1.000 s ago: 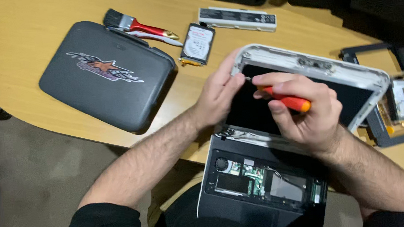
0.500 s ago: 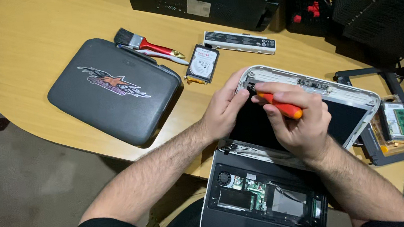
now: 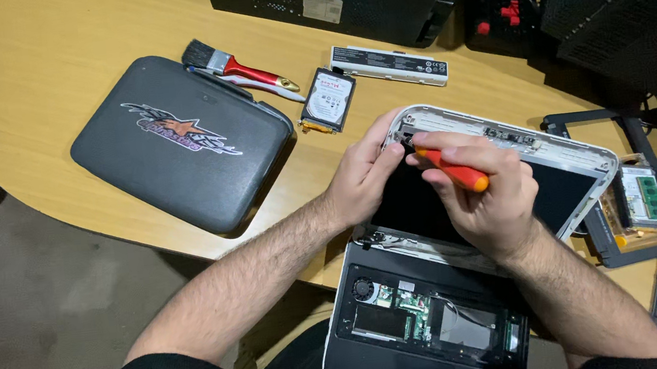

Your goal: The person uses a screwdriver to remove screws from the bezel of a laptop screen. They then detach the bezel and set it aside. The person proceeds to unscrew the hinges and other components securing the screen to the laptop body.

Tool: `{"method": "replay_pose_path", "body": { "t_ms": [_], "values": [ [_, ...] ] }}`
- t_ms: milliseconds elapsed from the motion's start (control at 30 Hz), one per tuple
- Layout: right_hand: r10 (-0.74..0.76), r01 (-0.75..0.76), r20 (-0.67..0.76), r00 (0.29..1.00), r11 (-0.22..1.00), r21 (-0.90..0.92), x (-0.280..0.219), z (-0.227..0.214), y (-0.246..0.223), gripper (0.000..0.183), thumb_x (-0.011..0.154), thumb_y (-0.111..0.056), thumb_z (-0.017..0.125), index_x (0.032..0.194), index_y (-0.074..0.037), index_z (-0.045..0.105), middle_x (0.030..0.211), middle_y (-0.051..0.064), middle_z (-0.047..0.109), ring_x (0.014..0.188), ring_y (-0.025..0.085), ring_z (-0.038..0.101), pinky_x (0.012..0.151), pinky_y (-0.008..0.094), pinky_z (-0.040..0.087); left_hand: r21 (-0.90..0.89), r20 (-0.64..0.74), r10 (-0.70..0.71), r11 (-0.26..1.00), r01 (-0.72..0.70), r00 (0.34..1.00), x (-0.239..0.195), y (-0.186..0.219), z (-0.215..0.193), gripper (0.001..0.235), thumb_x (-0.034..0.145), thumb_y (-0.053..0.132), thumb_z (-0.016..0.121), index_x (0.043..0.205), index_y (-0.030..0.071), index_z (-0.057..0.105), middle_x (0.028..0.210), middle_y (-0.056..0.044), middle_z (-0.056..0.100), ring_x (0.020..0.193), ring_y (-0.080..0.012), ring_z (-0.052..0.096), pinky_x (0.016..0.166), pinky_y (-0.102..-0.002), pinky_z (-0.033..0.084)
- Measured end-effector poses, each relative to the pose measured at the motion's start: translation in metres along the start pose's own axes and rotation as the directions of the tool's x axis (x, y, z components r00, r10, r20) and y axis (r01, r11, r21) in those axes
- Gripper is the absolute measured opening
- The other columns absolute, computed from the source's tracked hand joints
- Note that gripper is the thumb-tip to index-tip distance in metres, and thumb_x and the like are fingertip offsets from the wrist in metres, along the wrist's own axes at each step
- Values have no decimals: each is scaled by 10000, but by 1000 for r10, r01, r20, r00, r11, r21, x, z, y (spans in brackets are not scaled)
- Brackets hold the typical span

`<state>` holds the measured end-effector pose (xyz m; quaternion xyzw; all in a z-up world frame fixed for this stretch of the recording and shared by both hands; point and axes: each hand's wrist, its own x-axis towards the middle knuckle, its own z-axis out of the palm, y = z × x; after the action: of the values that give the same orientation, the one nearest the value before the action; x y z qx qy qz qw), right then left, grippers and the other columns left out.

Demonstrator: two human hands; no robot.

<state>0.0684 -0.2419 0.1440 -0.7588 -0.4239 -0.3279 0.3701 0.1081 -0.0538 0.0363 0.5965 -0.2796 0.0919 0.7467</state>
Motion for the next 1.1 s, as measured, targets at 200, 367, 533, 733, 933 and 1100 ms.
{"method": "replay_pose_path", "body": {
  "t_ms": [200,367,533,733,933,1100],
  "values": [
    [-31,37,56,998,993,-115,3,-2,-6,269,1167,-202,876,1267,-26,698,1237,165,960,887,408,911,763,458,698,-8,21,-3,1000,3,1000,-3,1,0,570,1307,245,529,1841,46,533,1535,-250,824,1436,-240,731,1278,-595,606],
    [-49,56,51,997,988,-142,4,3,-12,252,1154,-192,881,1248,-16,727,1171,164,957,808,432,884,709,484,694,0,24,-6,1000,6,1000,-1,-1,-1,566,1298,217,517,1841,59,535,1506,-244,834,1405,-257,756,1259,-601,619],
    [-73,76,32,997,987,-139,4,1,-6,253,1156,-173,883,1228,8,722,1135,179,957,775,433,873,714,459,688,24,15,-1,1000,0,1000,0,9,-1,543,1303,240,535,1821,81,567,1529,-259,834,1461,-331,776,1260,-631,615],
    [-103,100,-9,995,982,-158,3,4,-3,260,1173,-172,874,1219,21,705,1126,190,960,765,409,870,740,431,691,10,-1,-16,1000,16,1000,0,7,0,524,1311,245,535,1810,100,593,1527,-228,840,1466,-279,755,1264,-615,617],
    [-109,111,26,994,984,-141,2,1,-3,227,1178,-156,851,1220,24,718,1150,204,955,828,447,888,742,465,692,17,-13,0,1000,0,1000,1,5,-1,504,1315,229,537,1792,83,606,1450,-252,853,1406,-279,773,1235,-624,627],
    [-128,122,-28,991,980,-159,1,0,-5,187,1129,-124,935,1202,35,868,1181,227,908,989,465,899,861,535,739,13,-32,7,1000,-7,999,-1,-3,2,502,1323,229,541,1801,87,601,1456,-237,847,1390,-242,764,1229,-607,627]
  ]
}}
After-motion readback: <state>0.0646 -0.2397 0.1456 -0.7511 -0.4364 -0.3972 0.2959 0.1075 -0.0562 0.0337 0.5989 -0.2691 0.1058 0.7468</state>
